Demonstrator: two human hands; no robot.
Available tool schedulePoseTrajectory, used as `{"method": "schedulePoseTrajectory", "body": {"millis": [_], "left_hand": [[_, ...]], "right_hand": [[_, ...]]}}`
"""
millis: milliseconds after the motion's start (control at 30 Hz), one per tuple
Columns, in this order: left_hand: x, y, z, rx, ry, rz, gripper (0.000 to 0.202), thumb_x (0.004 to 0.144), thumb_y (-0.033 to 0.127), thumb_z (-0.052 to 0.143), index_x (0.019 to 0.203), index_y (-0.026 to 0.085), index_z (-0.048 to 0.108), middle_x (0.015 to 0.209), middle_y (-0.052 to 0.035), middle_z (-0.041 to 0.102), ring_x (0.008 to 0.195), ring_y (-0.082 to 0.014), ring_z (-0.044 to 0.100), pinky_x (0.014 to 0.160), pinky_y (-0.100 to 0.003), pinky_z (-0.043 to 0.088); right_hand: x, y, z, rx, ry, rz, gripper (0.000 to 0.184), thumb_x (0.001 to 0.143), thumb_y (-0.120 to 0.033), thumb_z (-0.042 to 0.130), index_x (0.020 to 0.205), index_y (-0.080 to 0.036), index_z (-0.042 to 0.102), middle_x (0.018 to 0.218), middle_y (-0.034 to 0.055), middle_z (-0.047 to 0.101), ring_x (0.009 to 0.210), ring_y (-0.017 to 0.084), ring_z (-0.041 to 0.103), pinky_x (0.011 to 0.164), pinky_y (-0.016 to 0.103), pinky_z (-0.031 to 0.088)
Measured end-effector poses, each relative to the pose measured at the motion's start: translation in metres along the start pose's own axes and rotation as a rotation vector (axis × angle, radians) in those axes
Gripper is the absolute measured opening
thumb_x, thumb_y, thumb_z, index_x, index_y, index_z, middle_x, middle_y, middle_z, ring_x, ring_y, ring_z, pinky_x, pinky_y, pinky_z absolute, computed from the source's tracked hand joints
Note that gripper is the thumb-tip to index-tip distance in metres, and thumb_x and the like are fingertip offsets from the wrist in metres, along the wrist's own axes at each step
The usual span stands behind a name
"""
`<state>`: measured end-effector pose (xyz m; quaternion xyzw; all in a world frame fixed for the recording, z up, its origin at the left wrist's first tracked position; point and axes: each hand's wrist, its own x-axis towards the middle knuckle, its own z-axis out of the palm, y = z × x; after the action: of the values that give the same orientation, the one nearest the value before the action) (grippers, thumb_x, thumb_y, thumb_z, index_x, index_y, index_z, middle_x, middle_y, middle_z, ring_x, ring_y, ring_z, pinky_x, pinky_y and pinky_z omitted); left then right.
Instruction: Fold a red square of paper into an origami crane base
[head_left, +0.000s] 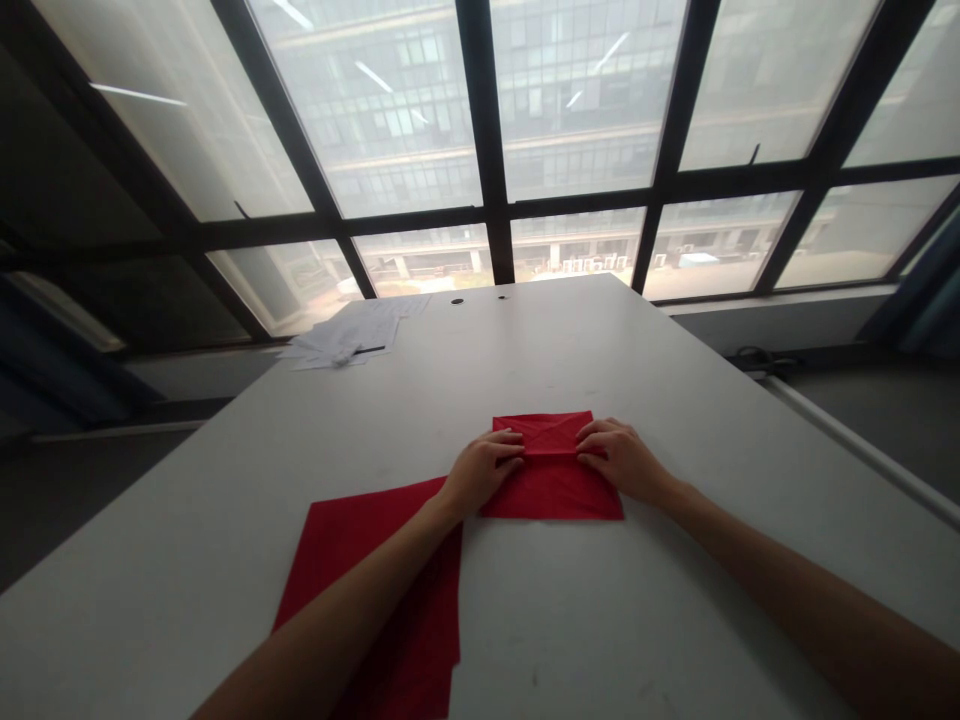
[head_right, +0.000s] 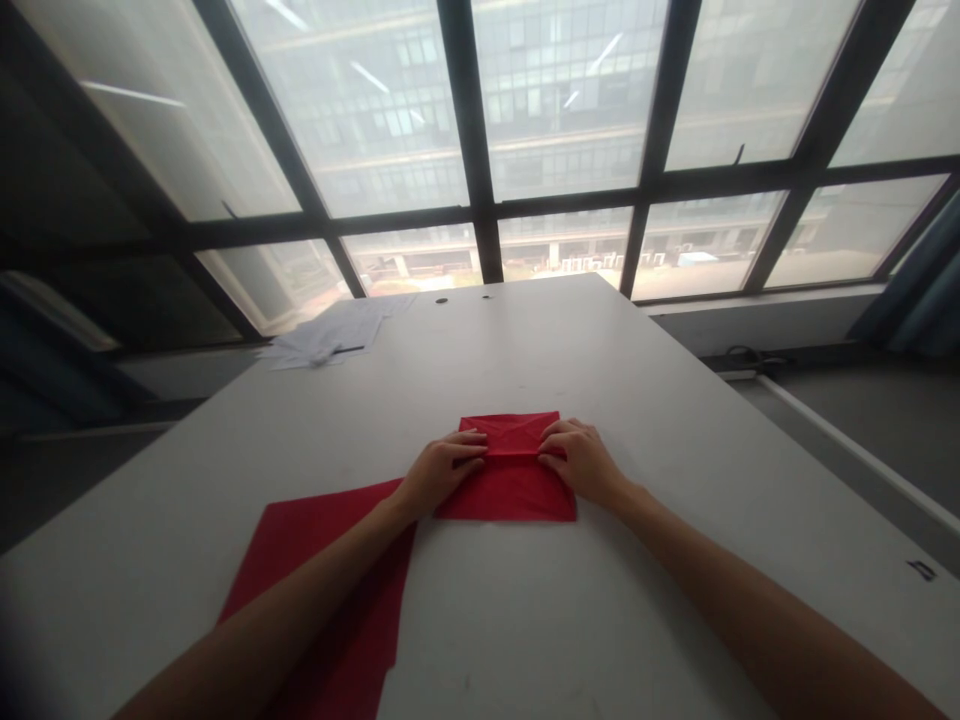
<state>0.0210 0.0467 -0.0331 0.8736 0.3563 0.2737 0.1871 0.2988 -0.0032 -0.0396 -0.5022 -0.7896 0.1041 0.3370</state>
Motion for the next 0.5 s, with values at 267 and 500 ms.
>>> {"method": "schedulePoseTrajectory", "body": {"millis": [267, 500], "left_hand": [[0.0026, 0.0026, -0.0045, -0.052, 0.181, 0.046, 0.011, 0.088, 0.022, 0.069, 0.093, 0.026, 0.079, 0.102, -0.0026, 0.077, 0.095, -0.0215, 0.071, 0.099, -0.041, 0.051], [0.0019, 0.0091, -0.0055, -0.15, 0.292, 0.095, 0.013, 0.09, 0.026, 0.068, 0.097, 0.026, 0.079, 0.098, -0.0033, 0.078, 0.096, -0.0223, 0.072, 0.092, -0.038, 0.056]], "right_hand": [[0.0027, -0.0039, 0.0016, 0.162, 0.175, -0.027, 0.015, 0.088, -0.023, 0.065, 0.076, -0.025, 0.074, 0.087, 0.0037, 0.072, 0.084, 0.021, 0.064, 0.084, 0.039, 0.05], [0.0018, -0.0036, -0.0006, 0.069, 0.283, -0.098, 0.012, 0.088, -0.022, 0.068, 0.079, -0.027, 0.073, 0.094, 0.0035, 0.072, 0.091, 0.023, 0.062, 0.086, 0.041, 0.046]]}}
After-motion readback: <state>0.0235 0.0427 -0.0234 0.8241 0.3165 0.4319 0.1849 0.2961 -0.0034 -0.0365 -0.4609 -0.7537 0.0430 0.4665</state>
